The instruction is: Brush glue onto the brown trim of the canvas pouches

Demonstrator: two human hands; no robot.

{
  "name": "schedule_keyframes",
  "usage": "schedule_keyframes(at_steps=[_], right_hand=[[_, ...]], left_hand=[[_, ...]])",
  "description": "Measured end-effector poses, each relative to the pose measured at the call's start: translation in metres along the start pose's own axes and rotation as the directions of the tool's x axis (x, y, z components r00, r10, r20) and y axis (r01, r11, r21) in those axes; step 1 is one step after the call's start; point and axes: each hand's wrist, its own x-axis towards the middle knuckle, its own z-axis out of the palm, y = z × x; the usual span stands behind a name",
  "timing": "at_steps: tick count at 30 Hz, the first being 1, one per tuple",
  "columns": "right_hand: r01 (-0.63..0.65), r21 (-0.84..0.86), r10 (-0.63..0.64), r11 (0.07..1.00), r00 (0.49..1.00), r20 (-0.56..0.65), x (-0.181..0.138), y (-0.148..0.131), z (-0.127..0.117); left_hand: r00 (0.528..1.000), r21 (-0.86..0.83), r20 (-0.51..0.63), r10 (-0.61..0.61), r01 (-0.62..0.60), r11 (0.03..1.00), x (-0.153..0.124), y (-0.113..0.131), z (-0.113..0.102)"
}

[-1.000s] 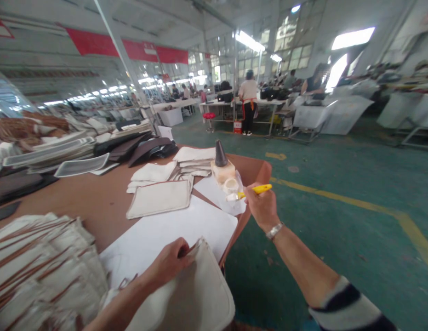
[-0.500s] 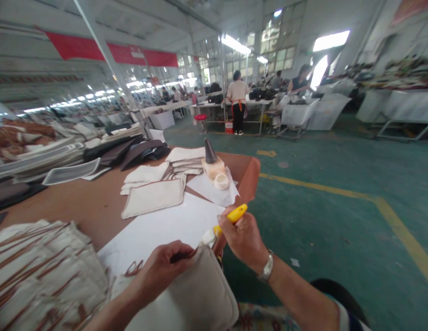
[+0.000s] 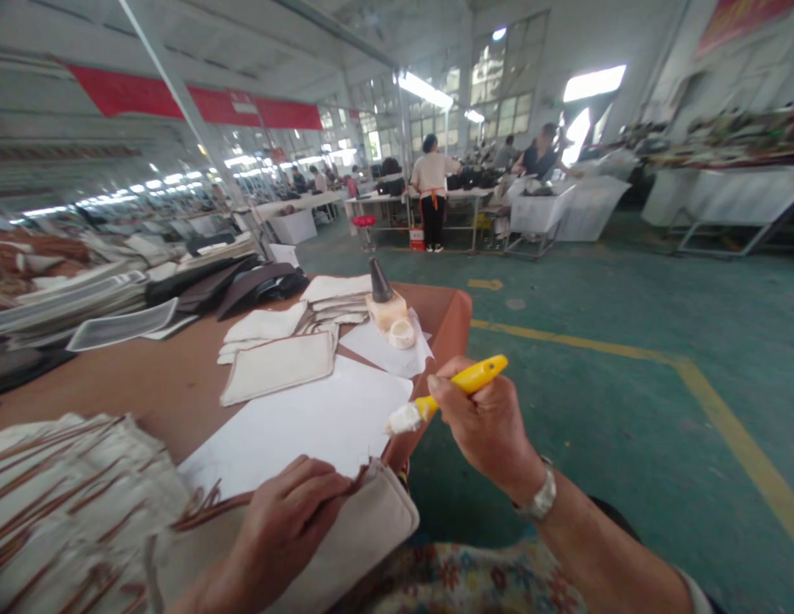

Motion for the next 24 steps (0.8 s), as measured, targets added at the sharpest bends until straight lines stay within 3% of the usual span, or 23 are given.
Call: schedule_keyframes(at_steps=[3,7,12,17,21,24], right_hand=[[-0.016,0.090,0.011,0.996,0.998,0.061,-0.002,-0.021,-0.006],[0.051,0.129,-0.075,0.990,0.978,0.193,-0.015,-0.039,-0.001],[0.171,0.059,-0.179,0.983,0.868,0.464,-0.022,-0.051,-0.011],[0.234,0.031,-0.230,0.972,0.909,0.348,-0.022,-0.057,-0.016],[0.228,0.050,-0.221,0.972,0.834,0.505,-0.026,-0.054,-0.011],[0.216,0.013,-0.204,0.976,0.899,0.389,-0.028,-0.049,-0.009]], left_hand=[[0.970,0.212,0.050,0.240,-0.245,0.946,-0.001,0.011,-0.010],[0.922,0.317,0.121,0.369,-0.388,0.866,0.002,0.024,-0.022],[0.919,0.347,0.110,0.379,-0.392,0.852,0.006,0.027,-0.027],[0.918,0.347,0.098,0.384,-0.393,0.852,0.006,0.025,-0.026],[0.932,0.343,0.087,0.353,-0.360,0.867,0.006,0.022,-0.027],[0.955,0.369,0.076,0.286,-0.293,0.882,0.004,0.022,-0.025]])
